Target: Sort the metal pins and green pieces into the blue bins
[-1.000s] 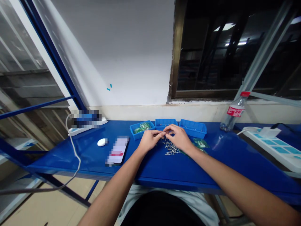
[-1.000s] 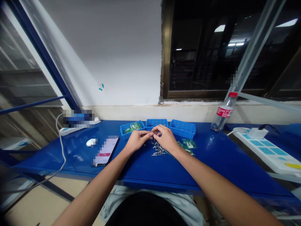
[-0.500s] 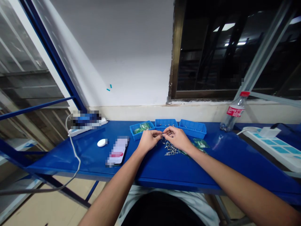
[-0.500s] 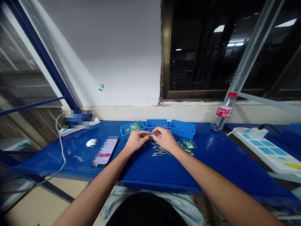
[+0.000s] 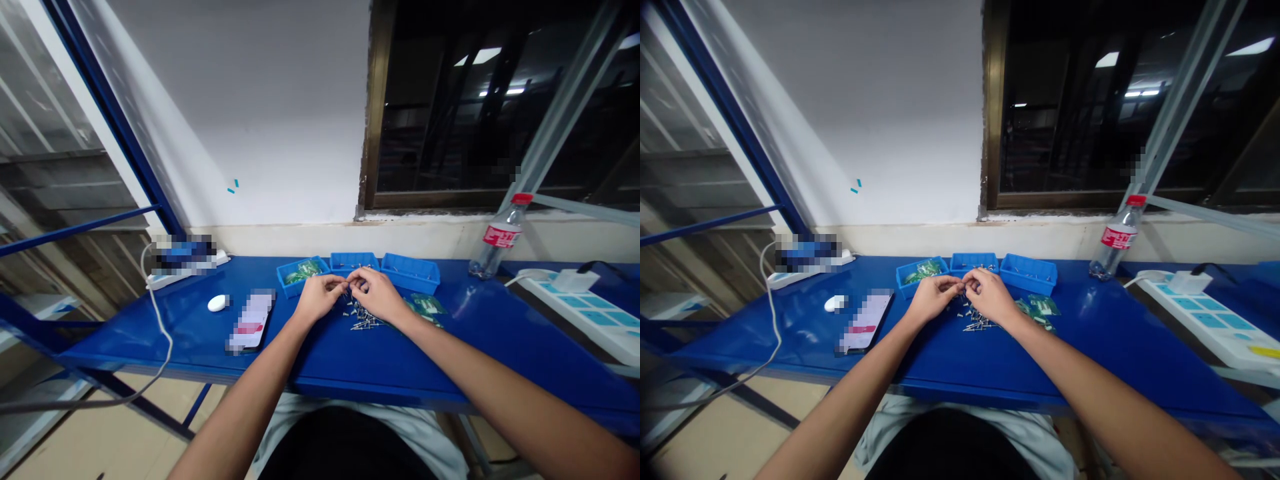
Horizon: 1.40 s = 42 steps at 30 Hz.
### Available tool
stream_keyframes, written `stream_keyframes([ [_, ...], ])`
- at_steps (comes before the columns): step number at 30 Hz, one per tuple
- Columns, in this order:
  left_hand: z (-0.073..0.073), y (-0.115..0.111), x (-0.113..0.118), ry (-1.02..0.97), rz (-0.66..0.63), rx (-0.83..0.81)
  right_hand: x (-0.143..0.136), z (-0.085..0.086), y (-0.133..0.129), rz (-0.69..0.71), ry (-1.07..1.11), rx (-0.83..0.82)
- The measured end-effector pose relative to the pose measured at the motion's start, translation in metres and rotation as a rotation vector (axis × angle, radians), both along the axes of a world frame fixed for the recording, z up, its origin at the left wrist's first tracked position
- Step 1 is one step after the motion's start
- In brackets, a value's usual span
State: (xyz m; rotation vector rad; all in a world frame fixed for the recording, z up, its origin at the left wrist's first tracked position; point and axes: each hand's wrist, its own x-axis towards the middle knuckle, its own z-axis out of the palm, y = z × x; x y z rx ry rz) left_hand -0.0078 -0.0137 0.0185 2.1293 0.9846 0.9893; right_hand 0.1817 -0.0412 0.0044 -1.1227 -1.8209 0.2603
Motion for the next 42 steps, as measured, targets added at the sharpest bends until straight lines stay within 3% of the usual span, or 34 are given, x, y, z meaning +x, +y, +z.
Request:
stream_keyframes([
  [3, -0.002, 0.003, -0.001, -0.041, 0.033, 0.028, 0.000, 0.003, -0.005, 0.042, -0.091, 0.036],
  [10, -0.007, 0.007, -0.003, -0.110, 0.110, 0.052, -0.002, 0.001, -0.031, 0.331, -0.479, 0.040],
  [22, -0.004, 0.002, -0.001, -0.026, 0.085, 0.112, -0.011, -0.011, -0.017, 0.245, -0.742, 0.153],
  [30, -0.001, 0.000, -0.002, -0.011, 0.067, 0.105, -0.017, -0.010, -0.007, 0.222, -0.775, 0.134],
  [42, -0.003, 0.004, -0.004, -0.005, 0.140, 0.128, -0.016, -0.003, -0.004, 0.200, -0.776, 0.058],
])
